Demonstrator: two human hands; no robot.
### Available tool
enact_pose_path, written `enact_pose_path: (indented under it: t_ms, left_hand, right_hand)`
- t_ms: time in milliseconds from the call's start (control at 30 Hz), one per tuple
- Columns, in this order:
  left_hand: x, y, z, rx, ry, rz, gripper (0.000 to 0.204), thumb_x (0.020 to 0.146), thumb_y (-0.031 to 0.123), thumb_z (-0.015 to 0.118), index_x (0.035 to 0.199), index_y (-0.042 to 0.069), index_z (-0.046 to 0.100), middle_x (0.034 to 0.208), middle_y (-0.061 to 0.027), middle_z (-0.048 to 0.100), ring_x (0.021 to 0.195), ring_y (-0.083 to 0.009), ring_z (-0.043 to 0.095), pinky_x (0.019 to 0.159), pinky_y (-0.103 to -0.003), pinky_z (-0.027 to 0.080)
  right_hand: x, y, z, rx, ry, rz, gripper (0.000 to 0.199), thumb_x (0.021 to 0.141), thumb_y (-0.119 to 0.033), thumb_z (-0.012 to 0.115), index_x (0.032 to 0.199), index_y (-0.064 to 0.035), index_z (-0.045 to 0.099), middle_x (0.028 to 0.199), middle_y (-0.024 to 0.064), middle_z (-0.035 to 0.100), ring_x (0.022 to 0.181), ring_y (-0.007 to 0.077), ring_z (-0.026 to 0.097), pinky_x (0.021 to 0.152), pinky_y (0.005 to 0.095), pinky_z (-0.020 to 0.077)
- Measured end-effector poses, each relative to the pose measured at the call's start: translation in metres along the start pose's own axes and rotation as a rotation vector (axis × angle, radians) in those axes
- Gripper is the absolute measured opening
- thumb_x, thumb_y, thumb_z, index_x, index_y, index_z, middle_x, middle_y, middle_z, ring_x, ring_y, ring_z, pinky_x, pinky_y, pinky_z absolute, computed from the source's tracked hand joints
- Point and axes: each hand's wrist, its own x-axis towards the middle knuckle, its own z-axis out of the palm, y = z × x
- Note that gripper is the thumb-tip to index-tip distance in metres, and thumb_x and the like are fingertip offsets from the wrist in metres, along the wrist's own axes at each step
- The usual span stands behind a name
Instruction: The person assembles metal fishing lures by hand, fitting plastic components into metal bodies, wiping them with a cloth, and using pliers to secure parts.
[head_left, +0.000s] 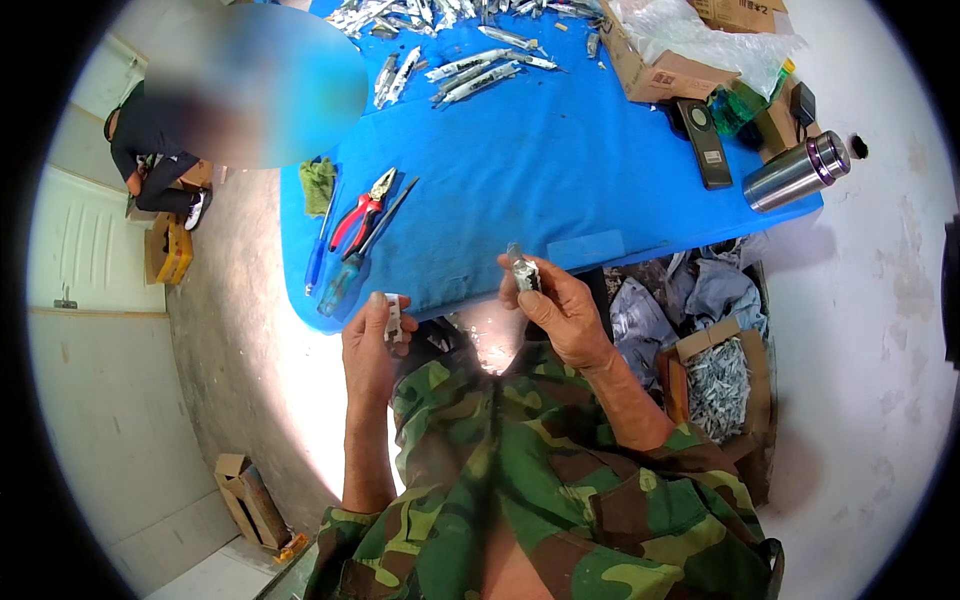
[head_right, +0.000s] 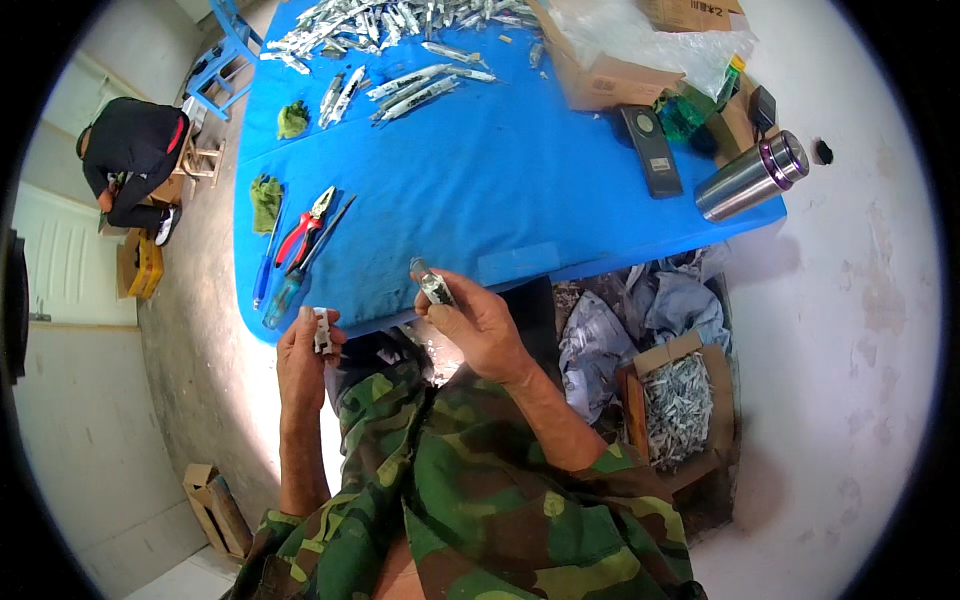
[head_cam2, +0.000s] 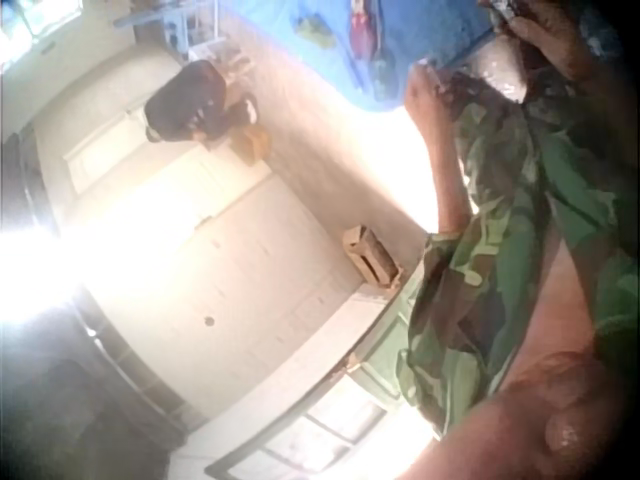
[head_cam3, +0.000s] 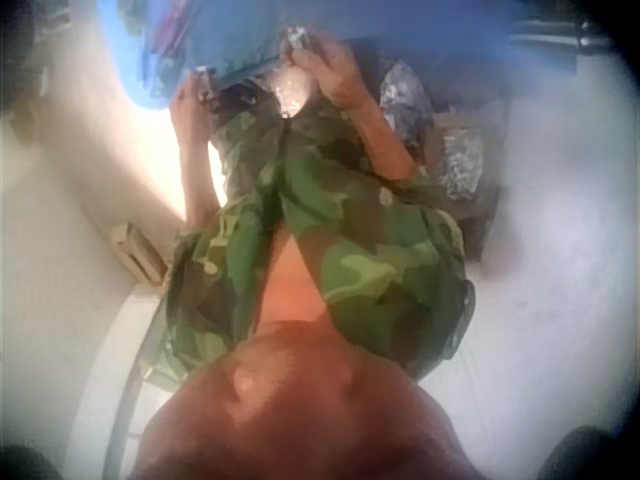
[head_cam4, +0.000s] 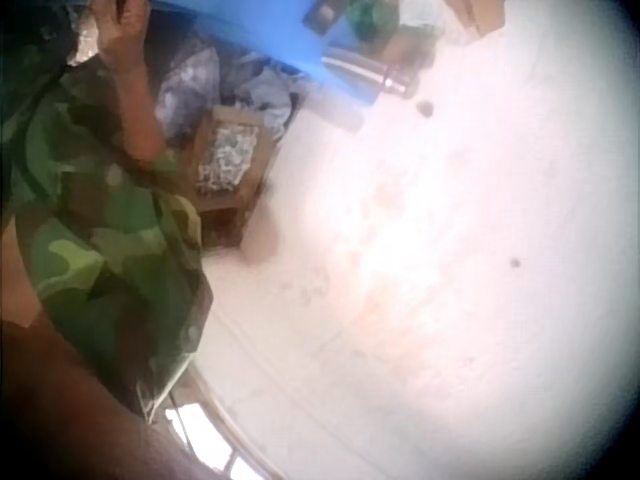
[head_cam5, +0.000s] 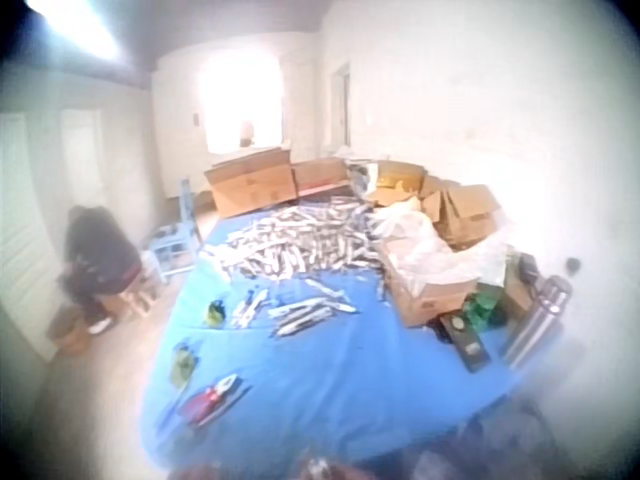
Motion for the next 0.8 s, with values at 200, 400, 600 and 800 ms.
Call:
enact_pose_path:
  t_ms: [200, 400, 600, 800]
  left_hand:
    - [0.010, -0.007, -0.012, -0.149, 0.017, 0.001, 0.044, 0.112, 0.042, 0.057, 0.115, -0.001, 0.071, 0.090, -0.0085, 0.072, 0.071, -0.0126, 0.063, 0.060, -0.026, 0.048]
    - [0.017, -0.001, -0.026, -0.205, 0.013, 0.074, 0.043, 0.112, 0.038, 0.058, 0.125, -0.002, 0.067, 0.102, -0.0150, 0.074, 0.084, -0.0219, 0.073, 0.068, -0.031, 0.058]
    - [0.023, 0.002, -0.023, -0.360, -0.062, 0.077, 0.039, 0.111, 0.032, 0.059, 0.131, -0.001, 0.063, 0.115, -0.0183, 0.073, 0.103, -0.0308, 0.074, 0.087, -0.040, 0.061]
    - [0.017, 0.006, -0.015, -0.479, -0.095, 0.049, 0.039, 0.108, 0.028, 0.060, 0.134, -0.001, 0.060, 0.127, -0.0227, 0.067, 0.114, -0.0365, 0.070, 0.096, -0.045, 0.060]
  right_hand:
    - [-0.002, 0.002, -0.006, -0.019, 0.014, -0.006, 0.050, 0.107, -0.022, 0.067, 0.150, 0.0011, 0.056, 0.115, 0.0043, 0.067, 0.106, 0.0155, 0.062, 0.100, 0.0355, 0.0513]
    - [-0.003, 0.000, -0.008, 0.037, 0.046, 0.000, 0.049, 0.104, -0.017, 0.071, 0.149, 0.0001, 0.058, 0.118, 0.0044, 0.068, 0.110, 0.0150, 0.063, 0.103, 0.0350, 0.0517]
    - [-0.003, 0.003, -0.014, 0.021, 0.040, -0.036, 0.043, 0.102, -0.008, 0.073, 0.143, 0.0006, 0.063, 0.118, 0.0039, 0.068, 0.108, 0.0135, 0.062, 0.099, 0.0316, 0.0508]
    - [-0.003, -0.002, -0.007, -0.014, 0.078, -0.029, 0.040, 0.099, 0.000, 0.073, 0.138, 0.0013, 0.065, 0.115, 0.0031, 0.067, 0.103, 0.0114, 0.060, 0.093, 0.0294, 0.0497]
